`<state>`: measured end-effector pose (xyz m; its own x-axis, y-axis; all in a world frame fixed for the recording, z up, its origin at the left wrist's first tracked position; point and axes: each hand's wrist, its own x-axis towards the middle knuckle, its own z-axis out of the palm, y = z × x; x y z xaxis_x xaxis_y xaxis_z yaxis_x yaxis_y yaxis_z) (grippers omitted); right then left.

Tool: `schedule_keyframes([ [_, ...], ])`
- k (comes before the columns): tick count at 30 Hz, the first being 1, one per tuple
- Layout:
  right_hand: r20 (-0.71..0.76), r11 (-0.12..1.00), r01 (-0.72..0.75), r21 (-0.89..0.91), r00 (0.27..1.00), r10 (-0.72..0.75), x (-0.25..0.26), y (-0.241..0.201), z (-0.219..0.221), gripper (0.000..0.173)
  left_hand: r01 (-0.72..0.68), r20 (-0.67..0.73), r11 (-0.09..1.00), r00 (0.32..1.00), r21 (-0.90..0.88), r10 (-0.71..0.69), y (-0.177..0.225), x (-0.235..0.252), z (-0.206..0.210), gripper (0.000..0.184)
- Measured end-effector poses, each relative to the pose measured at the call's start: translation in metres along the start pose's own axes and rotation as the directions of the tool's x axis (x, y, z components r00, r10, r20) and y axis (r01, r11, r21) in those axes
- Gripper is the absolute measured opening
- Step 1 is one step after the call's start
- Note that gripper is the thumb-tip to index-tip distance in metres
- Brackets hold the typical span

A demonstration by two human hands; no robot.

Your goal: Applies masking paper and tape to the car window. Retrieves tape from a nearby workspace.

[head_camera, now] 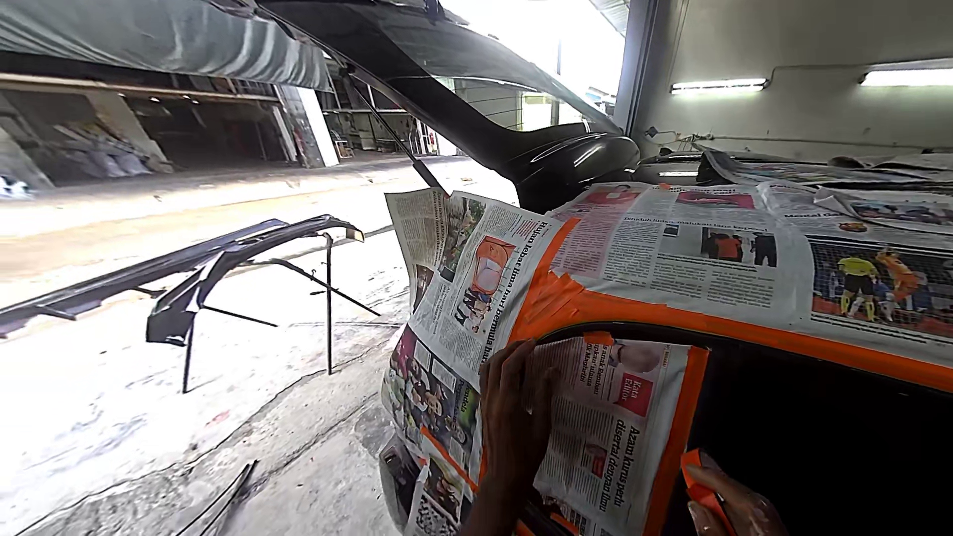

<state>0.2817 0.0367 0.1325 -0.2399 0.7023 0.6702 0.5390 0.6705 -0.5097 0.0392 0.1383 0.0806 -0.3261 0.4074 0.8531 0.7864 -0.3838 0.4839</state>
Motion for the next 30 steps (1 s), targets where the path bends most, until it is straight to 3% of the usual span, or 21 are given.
schedule_keyframes([
  [6,0.033,0.988,0.098,-0.116,0.995,-0.095,0.027,-0.003,0.019,0.03,0.137,0.055,0.967,0.99,-0.214,-0.128,0.003,0.011,-0.008,0.018],
  [11,0.013,0.932,0.188,-0.311,0.981,-0.193,0.051,-0.002,0.034,0.032,0.235,0.163,0.859,0.97,-0.455,-0.179,0.012,0.011,-0.009,0.016],
  [16,0.004,0.845,0.276,-0.459,0.951,-0.309,0.069,-0.004,0.045,0.032,0.262,0.098,0.857,0.965,-0.444,-0.244,0.01,0.012,0.001,0.019],
  [21,0.019,0.781,0.34,-0.524,0.922,-0.388,0.085,-0.003,0.051,0.032,0.339,0.136,0.757,0.938,-0.558,-0.32,0.01,0.017,0.006,0.026],
  [24,0.04,0.743,0.372,-0.556,0.905,-0.423,0.092,0.0,0.056,0.032,0.351,0.153,0.766,0.935,-0.538,-0.321,0.008,0.017,0.004,0.012],
  [27,0.051,0.725,0.398,-0.563,0.892,-0.45,0.095,0.002,0.06,0.034,0.351,0.215,0.771,0.936,-0.531,-0.277,0.003,0.016,-0.003,0.02],
  [30,0.103,0.707,0.425,-0.565,0.887,-0.45,0.098,0.0,0.065,0.045,0.369,0.269,0.7,0.929,-0.611,-0.255,0.001,0.014,-0.01,0.026],
])
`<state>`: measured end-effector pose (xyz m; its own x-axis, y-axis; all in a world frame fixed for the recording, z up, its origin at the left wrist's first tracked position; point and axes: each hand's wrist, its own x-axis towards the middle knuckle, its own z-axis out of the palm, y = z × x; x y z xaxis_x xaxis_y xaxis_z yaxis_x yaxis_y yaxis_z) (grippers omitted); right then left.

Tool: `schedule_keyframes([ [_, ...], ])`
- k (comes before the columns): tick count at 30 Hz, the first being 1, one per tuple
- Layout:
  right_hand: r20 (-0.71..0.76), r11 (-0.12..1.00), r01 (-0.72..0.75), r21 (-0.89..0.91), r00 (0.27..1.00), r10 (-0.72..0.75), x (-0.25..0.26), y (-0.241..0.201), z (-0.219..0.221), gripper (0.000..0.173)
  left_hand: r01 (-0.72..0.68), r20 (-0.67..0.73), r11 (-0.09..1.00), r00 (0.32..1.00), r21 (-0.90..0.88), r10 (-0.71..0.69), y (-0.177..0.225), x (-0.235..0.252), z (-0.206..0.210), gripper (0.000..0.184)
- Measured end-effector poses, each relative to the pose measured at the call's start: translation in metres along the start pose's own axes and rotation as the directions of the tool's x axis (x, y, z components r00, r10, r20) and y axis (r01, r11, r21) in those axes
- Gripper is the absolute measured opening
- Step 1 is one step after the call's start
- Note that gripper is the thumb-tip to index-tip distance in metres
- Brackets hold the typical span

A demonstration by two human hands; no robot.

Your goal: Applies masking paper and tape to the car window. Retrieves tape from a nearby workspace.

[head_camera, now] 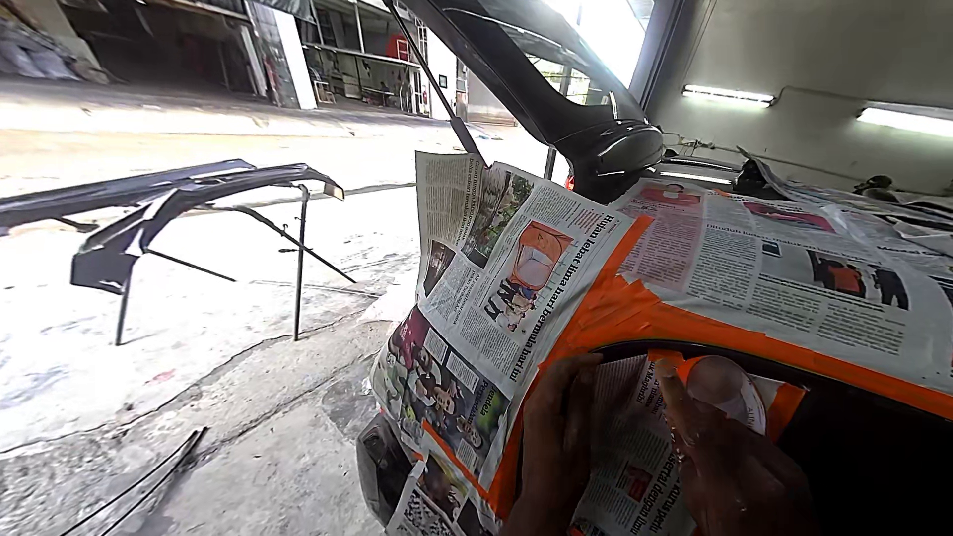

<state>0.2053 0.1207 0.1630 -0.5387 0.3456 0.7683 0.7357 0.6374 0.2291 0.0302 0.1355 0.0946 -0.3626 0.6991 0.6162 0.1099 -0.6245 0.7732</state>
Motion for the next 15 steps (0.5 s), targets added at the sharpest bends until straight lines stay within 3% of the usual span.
schedule_keyframes([
  [2,0.02,0.997,0.019,-0.072,1.0,-0.017,0.003,-0.004,0.003,0.053,0.065,0.024,0.992,0.998,-0.105,-0.062,0.001,-0.001,-0.003,0.026],
  [5,0.055,0.982,0.049,-0.18,0.998,-0.039,0.004,-0.006,0.007,0.048,0.15,0.052,0.972,0.988,-0.182,-0.143,0.001,0.0,-0.006,0.025],
  [15,0.001,0.987,0.002,-0.162,1.0,-0.002,-0.004,-0.012,0.013,0.039,0.15,0.06,0.98,0.988,-0.127,-0.144,0.003,-0.004,-0.002,0.028],
])
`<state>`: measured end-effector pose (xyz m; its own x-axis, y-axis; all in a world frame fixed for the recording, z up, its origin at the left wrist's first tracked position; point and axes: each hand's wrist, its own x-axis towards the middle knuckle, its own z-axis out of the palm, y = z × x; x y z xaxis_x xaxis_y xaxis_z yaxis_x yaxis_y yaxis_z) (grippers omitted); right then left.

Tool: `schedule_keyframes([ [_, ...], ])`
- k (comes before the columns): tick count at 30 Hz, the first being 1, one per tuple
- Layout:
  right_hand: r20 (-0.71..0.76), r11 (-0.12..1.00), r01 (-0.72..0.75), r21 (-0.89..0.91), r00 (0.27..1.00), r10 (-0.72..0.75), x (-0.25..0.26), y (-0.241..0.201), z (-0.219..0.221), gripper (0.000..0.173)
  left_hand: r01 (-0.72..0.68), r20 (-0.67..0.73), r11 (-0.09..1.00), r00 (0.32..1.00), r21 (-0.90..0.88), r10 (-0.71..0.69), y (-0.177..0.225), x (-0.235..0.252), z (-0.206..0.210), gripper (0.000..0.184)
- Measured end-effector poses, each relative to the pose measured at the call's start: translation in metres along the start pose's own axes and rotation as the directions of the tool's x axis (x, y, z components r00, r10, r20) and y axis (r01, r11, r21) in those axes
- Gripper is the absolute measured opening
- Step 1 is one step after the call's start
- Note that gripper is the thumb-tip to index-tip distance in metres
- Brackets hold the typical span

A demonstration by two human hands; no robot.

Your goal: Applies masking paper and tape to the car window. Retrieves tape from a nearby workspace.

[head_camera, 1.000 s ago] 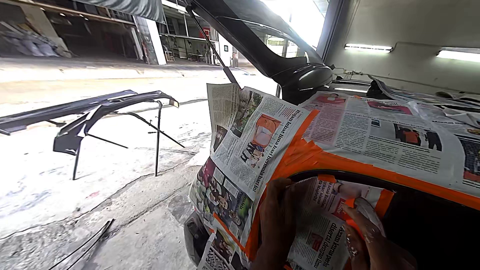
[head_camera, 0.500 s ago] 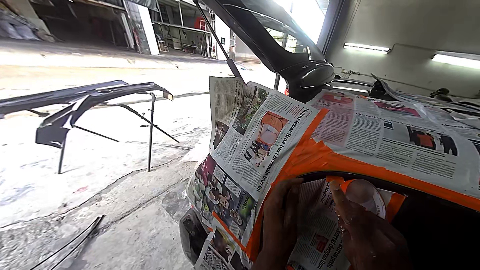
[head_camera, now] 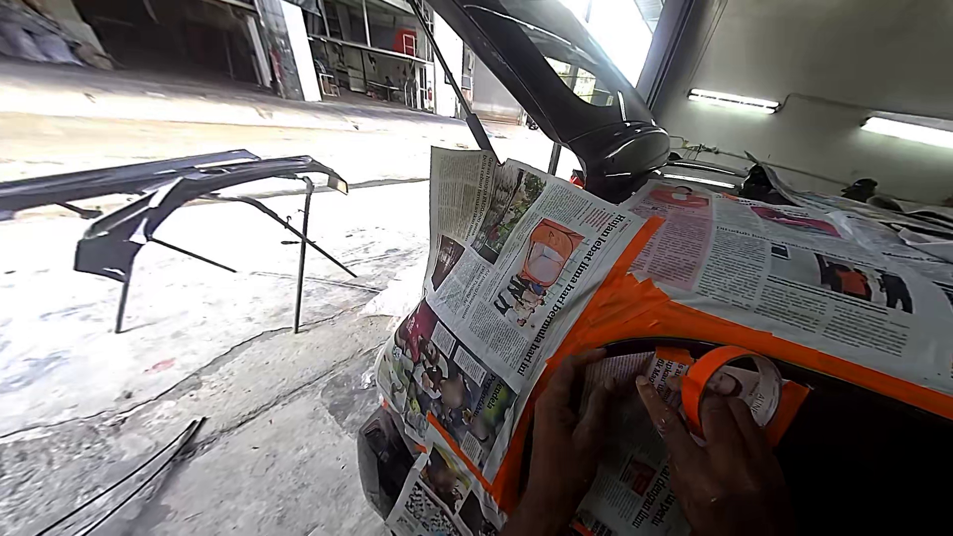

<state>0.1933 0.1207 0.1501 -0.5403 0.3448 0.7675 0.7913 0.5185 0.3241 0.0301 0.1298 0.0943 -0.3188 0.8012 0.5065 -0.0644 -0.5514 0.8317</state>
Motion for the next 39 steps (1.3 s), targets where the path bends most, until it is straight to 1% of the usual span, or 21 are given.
schedule_keyframes([
  [4,-0.017,0.999,0.032,-0.033,0.999,-0.032,0.003,0.006,0.007,0.039,-0.063,0.015,0.994,0.998,0.089,0.062,-0.003,0.0,0.001,0.032],
  [7,-0.004,0.998,0.047,-0.046,0.999,-0.047,0.005,0.012,0.014,0.038,-0.106,0.0,0.966,0.994,0.237,0.109,0.0,0.0,0.002,0.03],
  [10,0.014,0.997,0.06,-0.054,0.998,-0.06,0.006,0.014,0.018,0.04,-0.123,-0.037,0.886,0.987,0.447,0.155,0.004,-0.001,0.004,0.02],
  [13,0.034,0.996,0.063,-0.058,0.998,-0.061,0.006,0.014,0.018,0.042,-0.14,-0.045,0.788,0.977,0.599,0.208,0.002,0.0,0.005,0.019],
  [15,0.04,0.996,0.066,-0.061,0.997,-0.064,0.005,0.013,0.019,0.042,-0.153,-0.044,0.753,0.971,0.64,0.235,-0.002,0.003,0.005,0.021],
  [19,0.046,0.994,0.076,-0.081,0.996,-0.073,0.004,0.013,0.024,0.043,-0.14,-0.074,0.725,0.964,0.674,0.255,-0.007,0.004,0.006,0.023],
  [22,0.051,0.992,0.081,-0.101,0.996,-0.077,0.005,0.012,0.025,0.044,-0.111,-0.083,0.642,0.961,0.758,0.264,-0.01,0.004,0.005,0.03],
  [24,0.061,0.991,0.076,-0.113,0.996,-0.069,0.004,0.012,0.026,0.044,-0.11,-0.076,0.596,0.958,0.796,0.277,-0.014,0.004,0.003,0.03],
  [26,0.068,0.99,0.074,-0.121,0.995,-0.066,0.005,0.012,0.028,0.044,-0.113,-0.067,0.572,0.956,0.813,0.284,-0.015,0.004,0.0,0.029],
  [29,0.066,0.991,0.067,-0.117,0.996,-0.06,0.006,0.011,0.029,0.043,-0.134,-0.063,0.589,0.951,0.797,0.301,-0.015,0.004,-0.005,0.03],
  [32,0.062,0.992,0.058,-0.116,0.997,-0.051,0.008,0.011,0.029,0.043,-0.217,-0.015,0.638,0.941,0.739,0.338,-0.016,0.002,-0.006,0.029],
  [35,0.058,0.992,0.048,-0.113,0.997,-0.042,0.009,0.01,0.03,0.041,-0.253,0.011,0.675,0.94,0.693,0.341,-0.016,0.0,-0.003,0.033],
  [39,0.049,0.994,0.039,-0.099,0.998,-0.034,0.011,0.01,0.031,0.035,-0.247,-0.009,0.73,0.945,0.637,0.327,-0.017,0.004,0.0,0.017],
])
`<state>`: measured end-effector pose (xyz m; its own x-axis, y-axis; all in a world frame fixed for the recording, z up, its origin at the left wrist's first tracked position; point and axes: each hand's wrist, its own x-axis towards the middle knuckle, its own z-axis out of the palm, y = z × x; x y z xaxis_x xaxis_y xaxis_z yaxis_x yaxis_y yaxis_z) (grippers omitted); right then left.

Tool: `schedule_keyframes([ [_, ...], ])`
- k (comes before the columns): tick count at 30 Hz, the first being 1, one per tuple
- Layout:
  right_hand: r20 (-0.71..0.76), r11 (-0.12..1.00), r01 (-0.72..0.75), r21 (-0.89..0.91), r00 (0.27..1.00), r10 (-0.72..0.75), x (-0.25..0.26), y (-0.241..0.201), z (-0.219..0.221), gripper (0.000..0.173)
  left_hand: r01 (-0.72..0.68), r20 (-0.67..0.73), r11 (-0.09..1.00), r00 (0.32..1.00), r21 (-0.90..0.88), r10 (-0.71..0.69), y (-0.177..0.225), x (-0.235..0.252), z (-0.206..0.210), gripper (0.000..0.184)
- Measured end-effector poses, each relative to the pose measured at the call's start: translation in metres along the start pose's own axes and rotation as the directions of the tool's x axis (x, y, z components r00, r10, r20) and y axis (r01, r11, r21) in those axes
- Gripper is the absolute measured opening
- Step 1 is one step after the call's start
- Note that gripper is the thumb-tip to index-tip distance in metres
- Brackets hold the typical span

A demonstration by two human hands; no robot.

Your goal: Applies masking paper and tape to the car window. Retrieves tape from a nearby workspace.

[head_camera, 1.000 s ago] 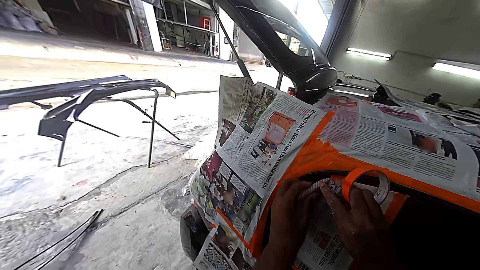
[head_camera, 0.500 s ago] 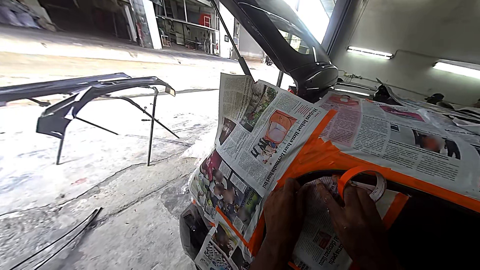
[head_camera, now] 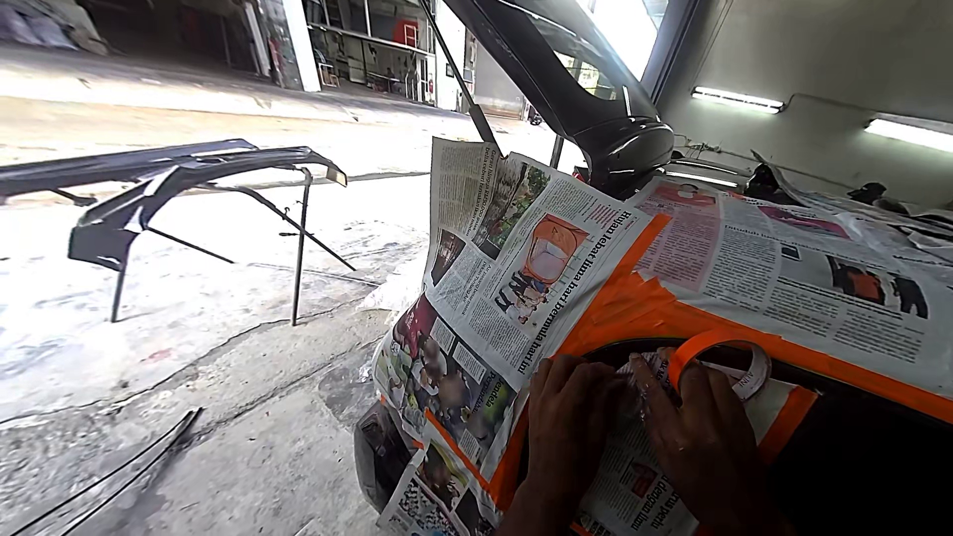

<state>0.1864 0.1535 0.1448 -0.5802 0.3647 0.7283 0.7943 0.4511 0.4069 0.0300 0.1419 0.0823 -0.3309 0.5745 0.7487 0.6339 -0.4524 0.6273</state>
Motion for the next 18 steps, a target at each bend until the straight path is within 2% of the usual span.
schedule_keyframes([
  [4,-0.009,1.0,-0.005,0.0,1.0,0.005,0.002,-0.001,0.0,0.031,-0.007,-0.007,0.996,1.0,0.092,0.008,-0.001,0.002,-0.001,0.018],
  [8,-0.036,1.0,-0.008,-0.004,0.999,0.008,0.007,-0.002,0.002,0.028,-0.006,-0.099,0.976,0.995,0.216,0.028,-0.001,0.002,0.002,0.018],
  [11,-0.062,1.0,-0.018,-0.008,0.998,0.018,0.008,-0.003,0.005,0.028,0.013,-0.146,0.966,0.989,0.257,0.026,-0.004,0.001,0.006,0.011],
  [18,-0.104,0.999,-0.034,0.007,0.994,0.035,0.01,-0.004,0.008,0.027,0.041,-0.161,0.988,0.987,0.146,-0.017,-0.013,0.0,0.007,0.007],
])
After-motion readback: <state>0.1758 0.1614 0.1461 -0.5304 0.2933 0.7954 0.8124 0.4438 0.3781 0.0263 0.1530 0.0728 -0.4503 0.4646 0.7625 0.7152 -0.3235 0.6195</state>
